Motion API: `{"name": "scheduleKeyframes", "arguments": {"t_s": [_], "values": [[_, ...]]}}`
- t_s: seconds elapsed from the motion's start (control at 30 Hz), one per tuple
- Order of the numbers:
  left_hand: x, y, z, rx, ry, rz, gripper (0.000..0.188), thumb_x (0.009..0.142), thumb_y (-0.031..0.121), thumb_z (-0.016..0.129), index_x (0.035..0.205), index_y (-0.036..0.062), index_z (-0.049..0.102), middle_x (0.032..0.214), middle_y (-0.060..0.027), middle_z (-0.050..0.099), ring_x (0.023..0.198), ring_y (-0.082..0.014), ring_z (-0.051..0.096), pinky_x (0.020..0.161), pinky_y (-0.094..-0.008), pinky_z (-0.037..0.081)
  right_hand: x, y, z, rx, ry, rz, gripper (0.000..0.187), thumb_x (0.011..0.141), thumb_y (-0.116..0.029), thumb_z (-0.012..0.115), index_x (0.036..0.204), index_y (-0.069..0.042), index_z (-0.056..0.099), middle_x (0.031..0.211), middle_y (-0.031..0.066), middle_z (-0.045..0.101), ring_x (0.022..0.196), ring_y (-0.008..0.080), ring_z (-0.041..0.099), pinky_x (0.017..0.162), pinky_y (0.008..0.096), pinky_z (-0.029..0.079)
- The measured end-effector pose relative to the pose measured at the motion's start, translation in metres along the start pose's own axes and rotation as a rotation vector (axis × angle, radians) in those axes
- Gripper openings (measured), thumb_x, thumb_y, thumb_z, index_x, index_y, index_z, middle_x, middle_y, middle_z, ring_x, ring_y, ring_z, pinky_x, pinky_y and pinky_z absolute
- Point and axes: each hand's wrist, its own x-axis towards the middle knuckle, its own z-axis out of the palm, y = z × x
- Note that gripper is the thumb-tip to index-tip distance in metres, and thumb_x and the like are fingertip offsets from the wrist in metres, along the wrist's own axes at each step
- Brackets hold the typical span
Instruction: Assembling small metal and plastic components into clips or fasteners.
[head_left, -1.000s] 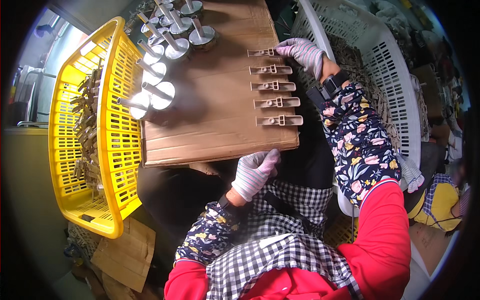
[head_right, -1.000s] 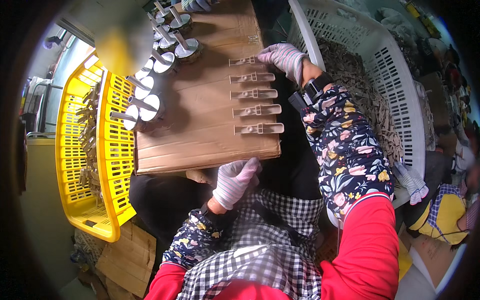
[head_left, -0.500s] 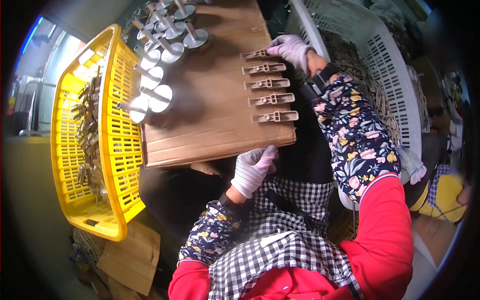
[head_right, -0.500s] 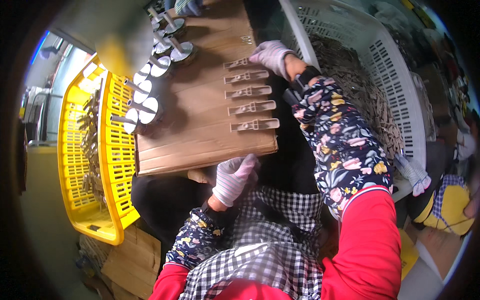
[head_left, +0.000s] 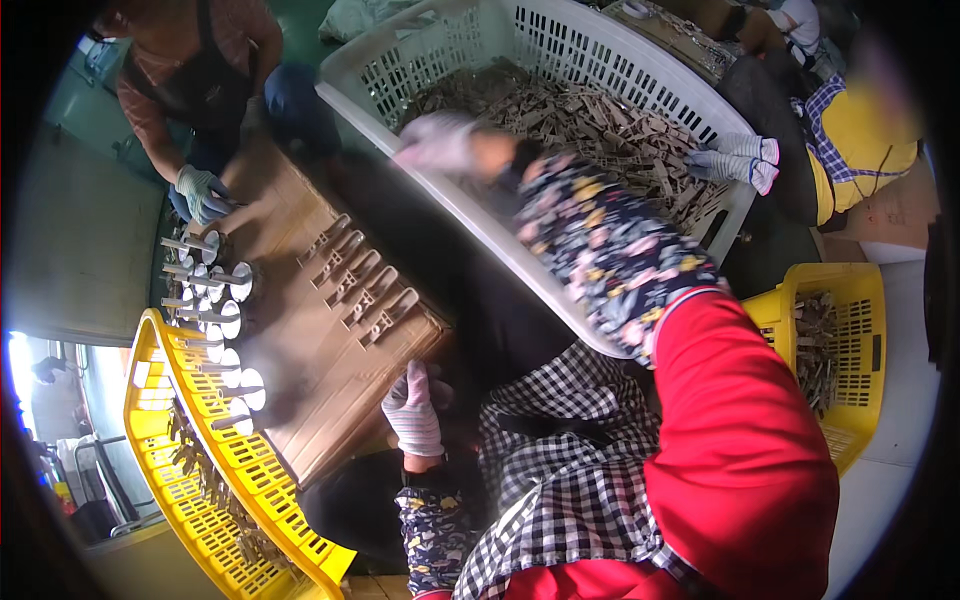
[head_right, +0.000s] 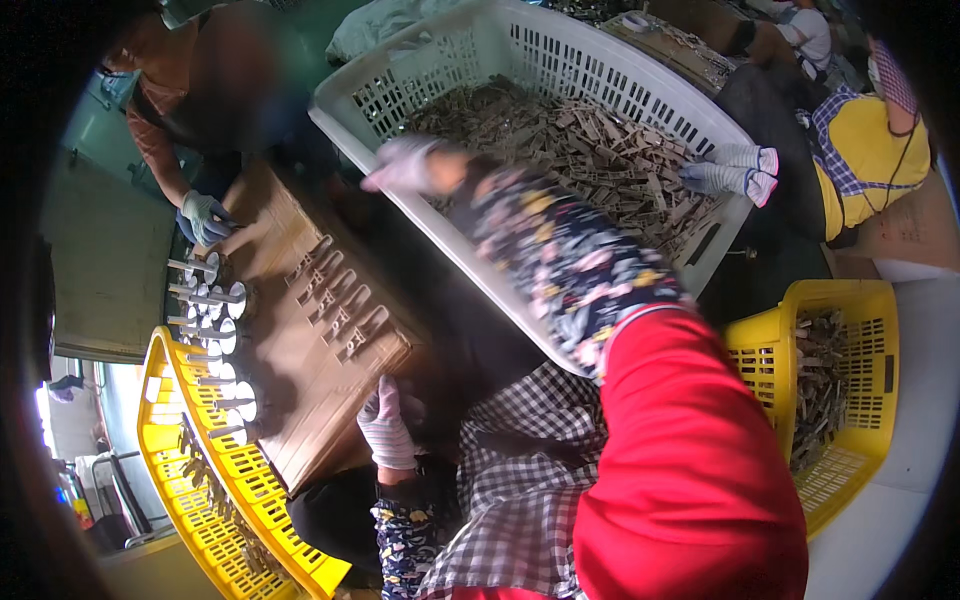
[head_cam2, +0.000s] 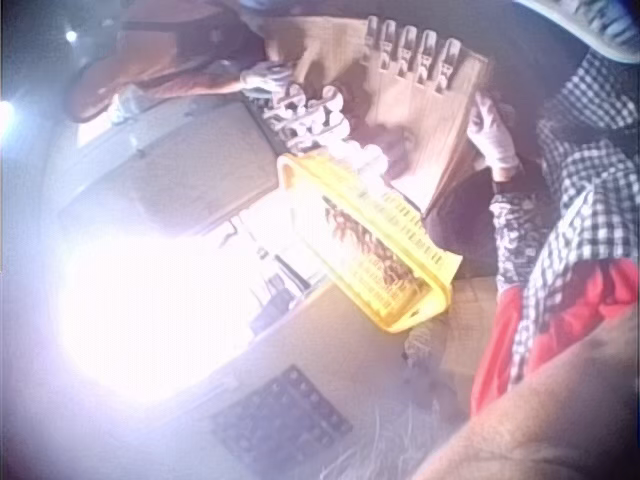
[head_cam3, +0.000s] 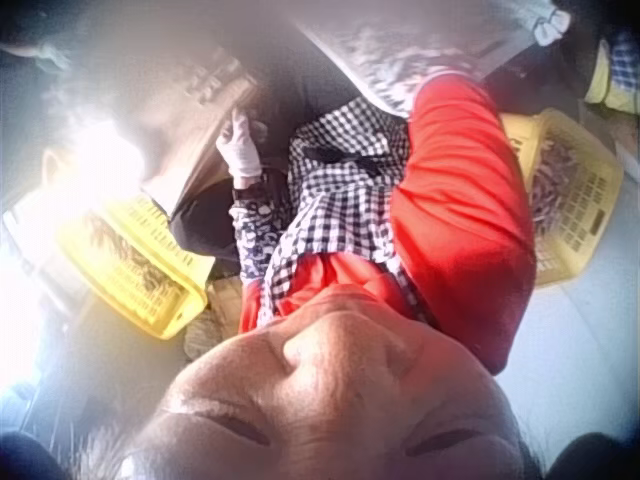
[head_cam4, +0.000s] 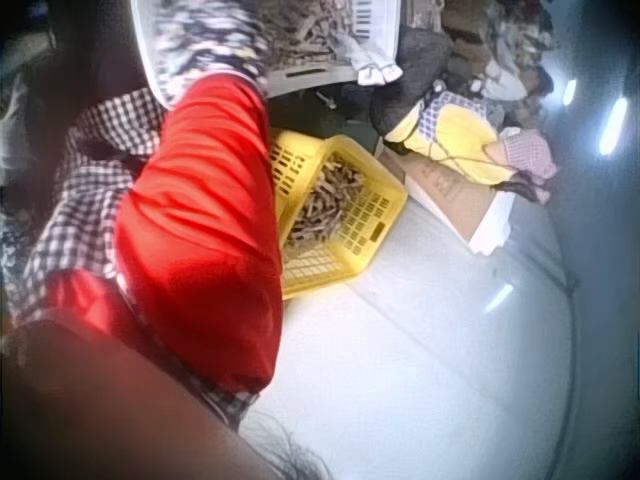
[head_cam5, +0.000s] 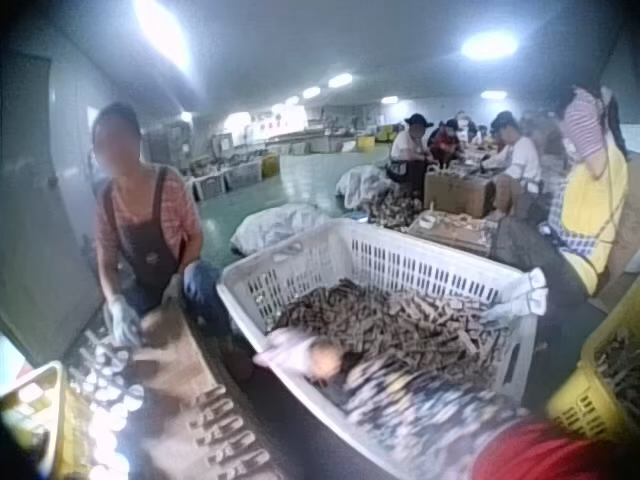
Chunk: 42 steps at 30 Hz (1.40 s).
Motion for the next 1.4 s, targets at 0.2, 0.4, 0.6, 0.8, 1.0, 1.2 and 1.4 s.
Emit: {"name": "scheduleKeyframes", "arguments": {"t_s": [0.2,0.4,0.6,0.8,1.0,1.2,1.4], "values": [[0.003,-0.001,0.003,0.016,0.044,-0.013,0.035,0.087,0.034,0.057,0.076,0.001,0.061,0.053,-0.0024,0.055,0.045,-0.0101,0.049,0.044,-0.0221,0.037,-0.114,0.162,-0.093,-0.195,0.17,0.777,0.039,0.083,-0.027,0.056,0.112,-0.002,0.056,0.097,0.0117,0.061,0.088,0.0219,0.057,0.083,0.0335,0.045],[0.0,-0.003,0.001,0.043,0.094,-0.043,0.034,0.087,0.034,0.056,0.077,0.0016,0.061,0.053,-0.0022,0.055,0.045,-0.0103,0.049,0.044,-0.0221,0.037,-0.133,0.218,-0.031,-0.489,-0.199,0.625,0.038,0.081,-0.024,0.056,0.112,-0.004,0.056,0.105,0.0183,0.06,0.097,0.0349,0.056,0.084,0.037,0.045],[0.004,-0.002,0.016,0.038,0.027,-0.03,0.034,0.088,0.033,0.055,0.08,0.0008,0.063,0.054,-0.0025,0.056,0.046,-0.0085,0.048,0.045,-0.0206,0.037,-0.157,0.348,-0.015,-0.677,-0.275,0.201,0.029,0.08,-0.014,0.054,0.105,-0.002,0.058,0.099,0.0164,0.063,0.091,0.0328,0.06,0.073,0.0377,0.049],[0.006,0.002,-0.005,-0.068,0.05,-0.039,0.033,0.087,0.033,0.057,0.077,0.0028,0.064,0.055,-0.001,0.057,0.046,-0.0067,0.048,0.045,-0.0206,0.037,-0.151,0.28,-0.007,-0.675,-0.235,0.2,0.03,0.078,-0.02,0.054,0.102,-0.005,0.061,0.106,0.0196,0.058,0.1,0.0368,0.053,0.083,0.0408,0.043],[-0.001,-0.006,-0.021,-0.142,0.013,-0.072,0.033,0.087,0.036,0.058,0.077,0.0052,0.065,0.055,0.0005,0.057,0.047,-0.0041,0.047,0.045,-0.0191,0.036,-0.12,0.128,-0.048,-0.711,-0.195,0.332,0.027,0.083,-0.012,0.047,0.106,-0.003,0.058,0.106,0.0174,0.059,0.099,0.0321,0.057,0.081,0.0358,0.046],[0.001,-0.006,-0.014,-0.18,-0.045,-0.015,0.034,0.087,0.033,0.057,0.078,0.0013,0.064,0.058,-0.0013,0.058,0.051,-0.0067,0.051,0.051,-0.0217,0.041,-0.074,0.021,-0.051,0.154,0.194,-0.084,0.028,0.086,-0.017,0.057,0.109,-0.002,0.059,0.1,0.0072,0.064,0.086,0.0133,0.06,0.079,0.025,0.045],[0.002,-0.008,-0.013,-0.266,-0.098,-0.076,0.037,0.086,0.036,0.058,0.079,0.0006,0.064,0.064,-0.0015,0.059,0.054,-0.0062,0.051,0.052,-0.021,0.041,0.021,-0.06,0.045,0.44,-0.061,-0.158,0.021,0.085,-0.013,0.059,0.103,-0.003,0.063,0.093,0.0037,0.065,0.084,0.0112,0.059,0.078,0.0225,0.045]]}}
